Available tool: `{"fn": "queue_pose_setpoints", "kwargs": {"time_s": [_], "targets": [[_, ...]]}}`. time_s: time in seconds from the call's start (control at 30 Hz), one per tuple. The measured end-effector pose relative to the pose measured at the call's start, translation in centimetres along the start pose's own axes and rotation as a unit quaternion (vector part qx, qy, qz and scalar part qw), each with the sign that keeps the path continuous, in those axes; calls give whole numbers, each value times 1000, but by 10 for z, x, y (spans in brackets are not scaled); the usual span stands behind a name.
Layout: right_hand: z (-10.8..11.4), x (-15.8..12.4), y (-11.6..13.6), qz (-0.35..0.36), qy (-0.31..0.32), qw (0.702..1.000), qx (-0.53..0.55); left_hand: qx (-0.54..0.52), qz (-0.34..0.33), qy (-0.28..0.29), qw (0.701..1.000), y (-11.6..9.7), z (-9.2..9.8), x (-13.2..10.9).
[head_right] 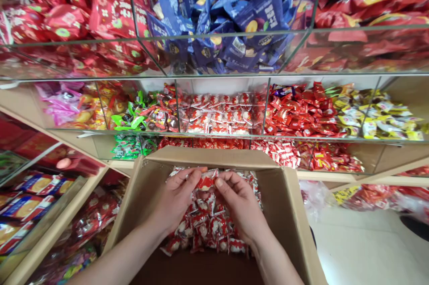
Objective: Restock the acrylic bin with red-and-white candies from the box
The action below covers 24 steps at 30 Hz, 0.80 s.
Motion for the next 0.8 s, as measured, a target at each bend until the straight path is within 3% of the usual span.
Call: {"fn": "queue_pose_setpoints", "kwargs": {"time_s": [0.17,0.3,0.37,0.47,0.53,0.57,0.7,0.8], "targets": [[5,-2,-5,-23,6,999,-27,90,-34,-19,995,3,7,-4],[11,-6,-17,-51,-5,999,-4,167,-39,10,985,4,12,-12],[14,-8,-19,-52,-3,997,-50,195,-25,53,979,4,12,-15],[12,-10,-17,-53,34,980,-190,328,-10,128,936,0,8,-20],[9,-12,-14,-45,42,963,-261,414,-25,146,898,-5,5,-22],[8,-12,-12,-34,32,962,-270,421,-33,143,895,-7,4,-23],[-2,-14,-18,4,-7,986,-169,237,-33,54,970,-3,13,-19],[-9,-17,-32,21,-26,993,-110,58,-11,-15,998,10,21,-17]]}}
Point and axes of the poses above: each hand's wrist, its own x-axis towards the middle knuckle, its own z-axis out of the back of the hand, y = z × x, the point moved 7 cm from there along x, towards the middle knuckle, and after that the axes turned 8 degrees about y, right-handed, at the moved point
